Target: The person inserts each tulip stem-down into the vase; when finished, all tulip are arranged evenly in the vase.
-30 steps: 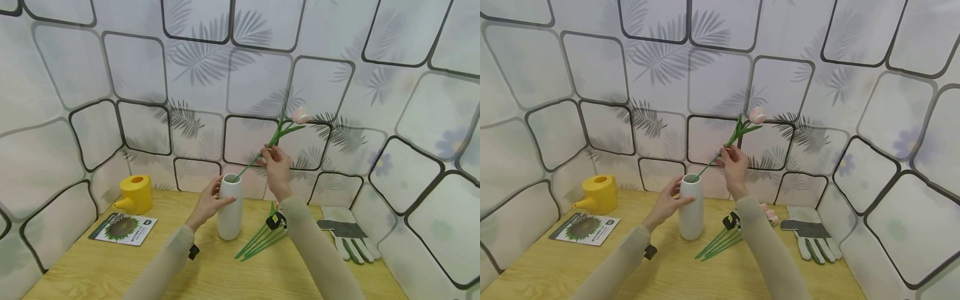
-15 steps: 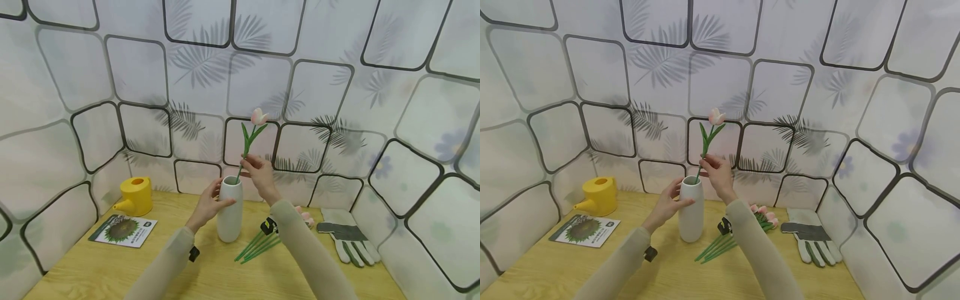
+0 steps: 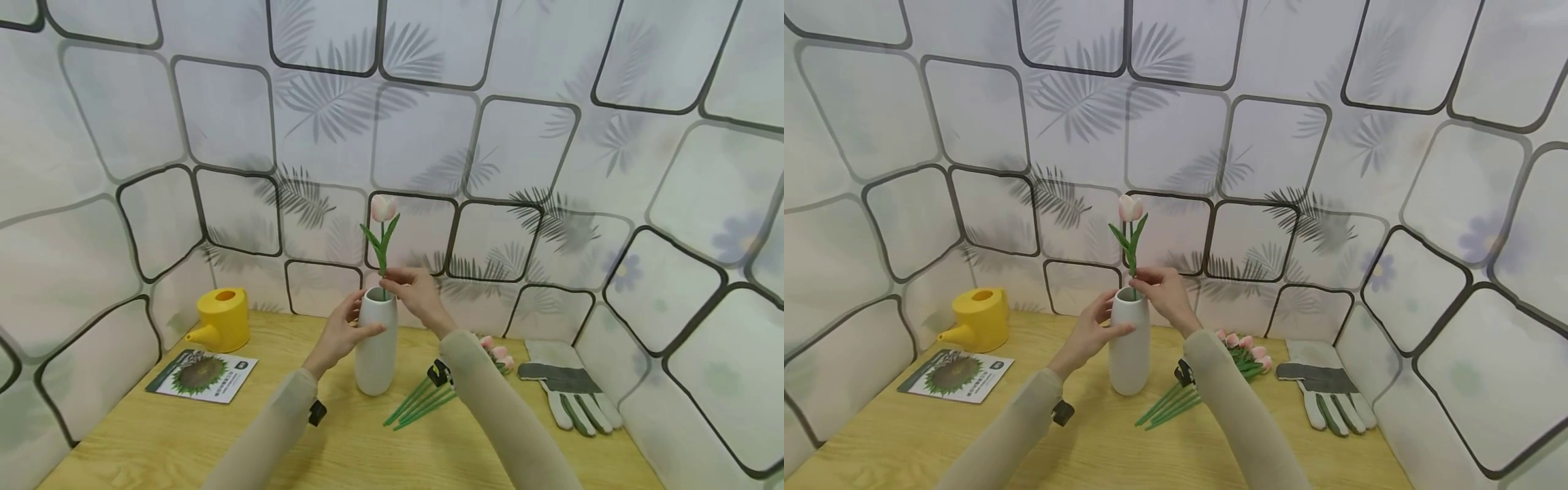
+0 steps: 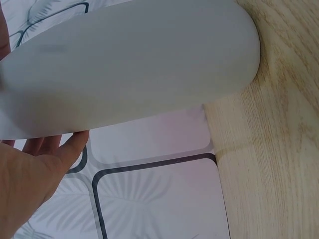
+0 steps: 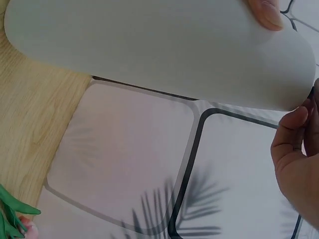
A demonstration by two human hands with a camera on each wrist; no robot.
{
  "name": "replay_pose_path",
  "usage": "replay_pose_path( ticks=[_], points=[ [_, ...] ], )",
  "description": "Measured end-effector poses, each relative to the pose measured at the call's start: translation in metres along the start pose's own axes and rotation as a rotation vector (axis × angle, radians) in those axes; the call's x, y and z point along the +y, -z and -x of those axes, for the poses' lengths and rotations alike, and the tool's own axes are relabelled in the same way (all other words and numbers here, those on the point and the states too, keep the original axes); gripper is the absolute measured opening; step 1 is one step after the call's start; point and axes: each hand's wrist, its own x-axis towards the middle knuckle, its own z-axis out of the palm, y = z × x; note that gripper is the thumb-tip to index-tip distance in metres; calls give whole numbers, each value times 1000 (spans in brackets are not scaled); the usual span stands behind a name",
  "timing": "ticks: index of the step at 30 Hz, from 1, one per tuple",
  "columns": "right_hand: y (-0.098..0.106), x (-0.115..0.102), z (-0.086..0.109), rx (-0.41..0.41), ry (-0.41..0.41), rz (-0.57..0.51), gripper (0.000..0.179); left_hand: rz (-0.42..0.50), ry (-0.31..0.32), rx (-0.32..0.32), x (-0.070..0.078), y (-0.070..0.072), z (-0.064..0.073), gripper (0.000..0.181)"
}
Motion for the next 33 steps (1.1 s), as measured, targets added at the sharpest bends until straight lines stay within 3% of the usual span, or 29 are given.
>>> replay_pose_path(
  ticks=[2, 9, 23, 33],
  points=[
    [0, 1, 1, -27, 0, 52, 29, 0, -4, -6, 0, 0, 0, 81],
    [-2, 6, 0, -90, 38, 94, 28, -5, 19, -50, 36, 3, 16, 76],
    [0, 5, 2, -75, 24, 91, 28, -16, 9, -46, 36, 3, 16, 74],
    [4, 11, 4, -93, 44, -34, 31, -36, 5, -31, 32, 1, 14, 74]
  ],
)
